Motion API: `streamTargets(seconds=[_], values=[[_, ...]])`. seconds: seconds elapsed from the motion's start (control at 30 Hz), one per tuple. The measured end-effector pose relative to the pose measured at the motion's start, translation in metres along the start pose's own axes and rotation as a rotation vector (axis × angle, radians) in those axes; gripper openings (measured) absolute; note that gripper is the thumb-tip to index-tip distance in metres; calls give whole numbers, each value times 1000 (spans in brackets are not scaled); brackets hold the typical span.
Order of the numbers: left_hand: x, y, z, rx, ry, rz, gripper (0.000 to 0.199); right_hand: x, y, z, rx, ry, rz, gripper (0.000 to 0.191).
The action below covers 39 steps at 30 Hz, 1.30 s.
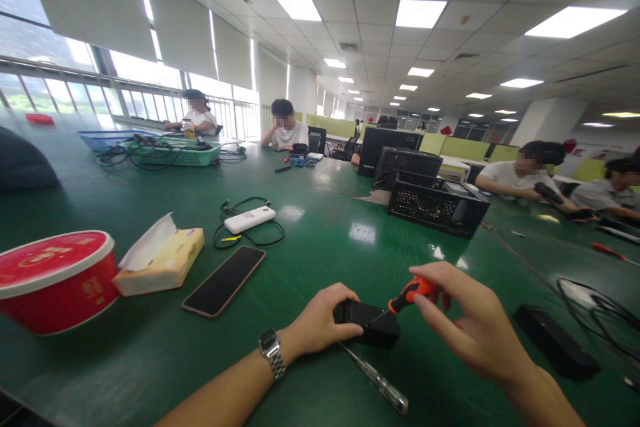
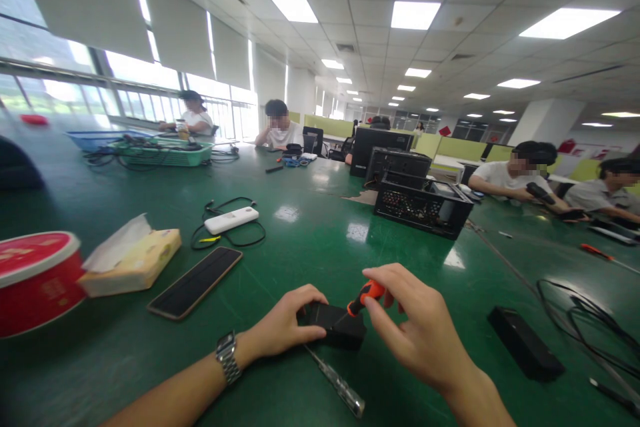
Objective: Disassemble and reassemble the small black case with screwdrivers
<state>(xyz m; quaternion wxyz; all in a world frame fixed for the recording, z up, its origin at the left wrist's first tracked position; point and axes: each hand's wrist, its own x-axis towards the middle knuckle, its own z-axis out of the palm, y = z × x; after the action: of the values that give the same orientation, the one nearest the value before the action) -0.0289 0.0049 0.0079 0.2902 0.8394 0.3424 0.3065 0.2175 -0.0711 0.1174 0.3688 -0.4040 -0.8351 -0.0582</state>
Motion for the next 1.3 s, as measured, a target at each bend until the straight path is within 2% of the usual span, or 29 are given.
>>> streamTargets(seconds=[0.2,0.3,0.47,0.63,0.8,0.97,1.13,1.3], values=[[0,1,0,-7,-2,3,38,1,-3,-1,-56,7,-54,20],[0,2,-1,-2,-8,-10,38,2,-4,-1,-30,17,-32,25],[0,1,-1,-4,-11,-6,37,1,-2,0,-49,1,-49,19],[0,2,-1,4,-8,-16,38,1,-2,0,-17,13,-21,24],[0,2,-1,-9,-6,-4,38,1,-2,-1,-74,18,-34,17],[0,2,-1,-7,-7,-7,37,1,-4,-1,-36,31,-26,25],[0,1,-1,2,-18,-9,38,-1,0,-1,-51,-3,-39,13],[1,2,-2,-6,-13,-12,37,1,-2,0,-11,14,-25,23]])
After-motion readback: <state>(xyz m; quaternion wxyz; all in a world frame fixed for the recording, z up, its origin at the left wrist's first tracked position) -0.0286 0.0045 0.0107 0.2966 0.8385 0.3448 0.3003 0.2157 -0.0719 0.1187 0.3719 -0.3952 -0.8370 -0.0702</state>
